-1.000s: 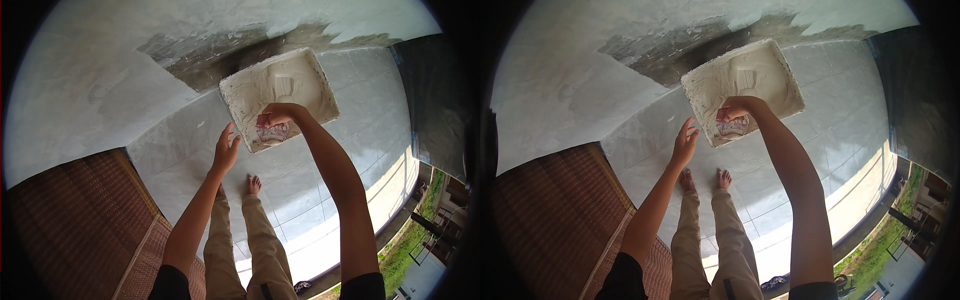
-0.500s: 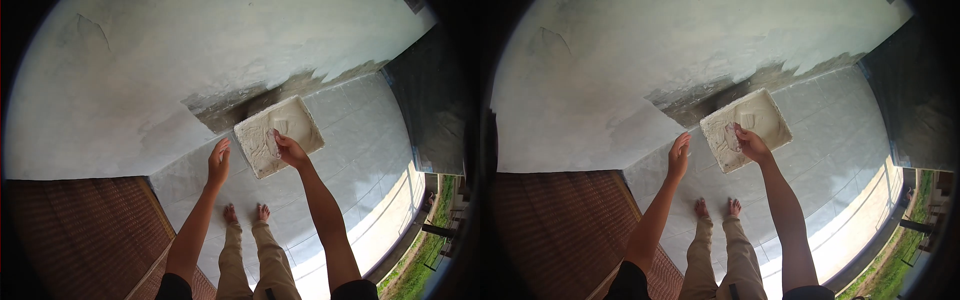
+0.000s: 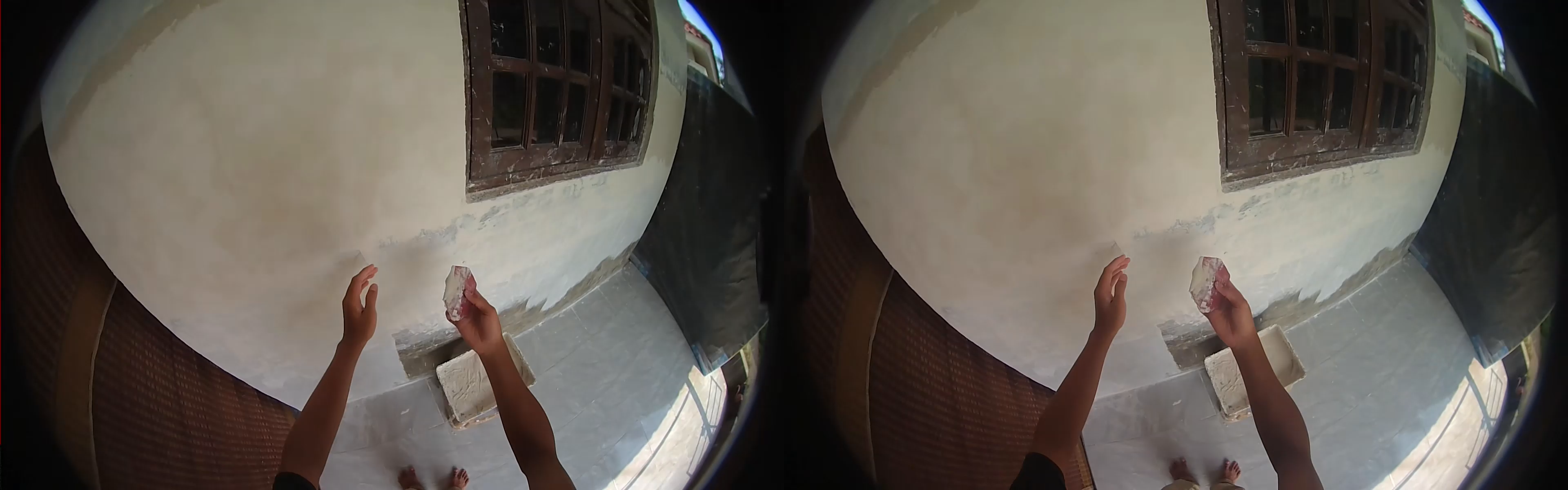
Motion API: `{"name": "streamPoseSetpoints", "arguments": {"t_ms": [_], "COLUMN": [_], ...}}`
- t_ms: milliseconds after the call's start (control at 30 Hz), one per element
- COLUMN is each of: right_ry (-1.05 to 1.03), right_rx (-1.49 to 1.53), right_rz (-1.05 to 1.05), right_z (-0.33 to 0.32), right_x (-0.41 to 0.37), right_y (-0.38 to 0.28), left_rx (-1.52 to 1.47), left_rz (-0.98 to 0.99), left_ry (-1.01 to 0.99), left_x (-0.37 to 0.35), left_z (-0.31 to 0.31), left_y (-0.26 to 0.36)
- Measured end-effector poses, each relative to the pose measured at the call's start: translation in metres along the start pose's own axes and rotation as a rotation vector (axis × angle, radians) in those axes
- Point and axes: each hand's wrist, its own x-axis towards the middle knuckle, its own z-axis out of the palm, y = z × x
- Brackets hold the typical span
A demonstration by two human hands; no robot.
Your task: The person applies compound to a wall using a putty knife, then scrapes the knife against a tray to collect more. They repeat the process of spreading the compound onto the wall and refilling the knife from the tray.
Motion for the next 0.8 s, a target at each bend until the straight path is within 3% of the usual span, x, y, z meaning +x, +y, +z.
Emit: {"name": "streamPoseSetpoints", "arguments": {"t_ms": [200,467,700,800], "right_ry": [-0.033,-0.130,-0.265,-0.344], "right_rx": [-0.221,-0.367,-0.434,-0.664], "right_rz": [-0.065,-0.258,-0.476,-0.699], "right_z": [0.151,0.297,0.374,0.386], "right_x": [0.066,0.130,0.179,0.208], "right_y": [-0.018,-0.046,-0.078,-0.087], "left_rx": [0.054,0.190,0.329,0.437], "left_rz": [0.188,0.392,0.507,0.564], "left_ry": [0.099,0.174,0.212,0.262], "left_x": [0.089,0.164,0.216,0.239], "left_z": [-0.088,-0.166,-0.189,-0.189], "left_y": [0.097,0.200,0.231,0.235]}}
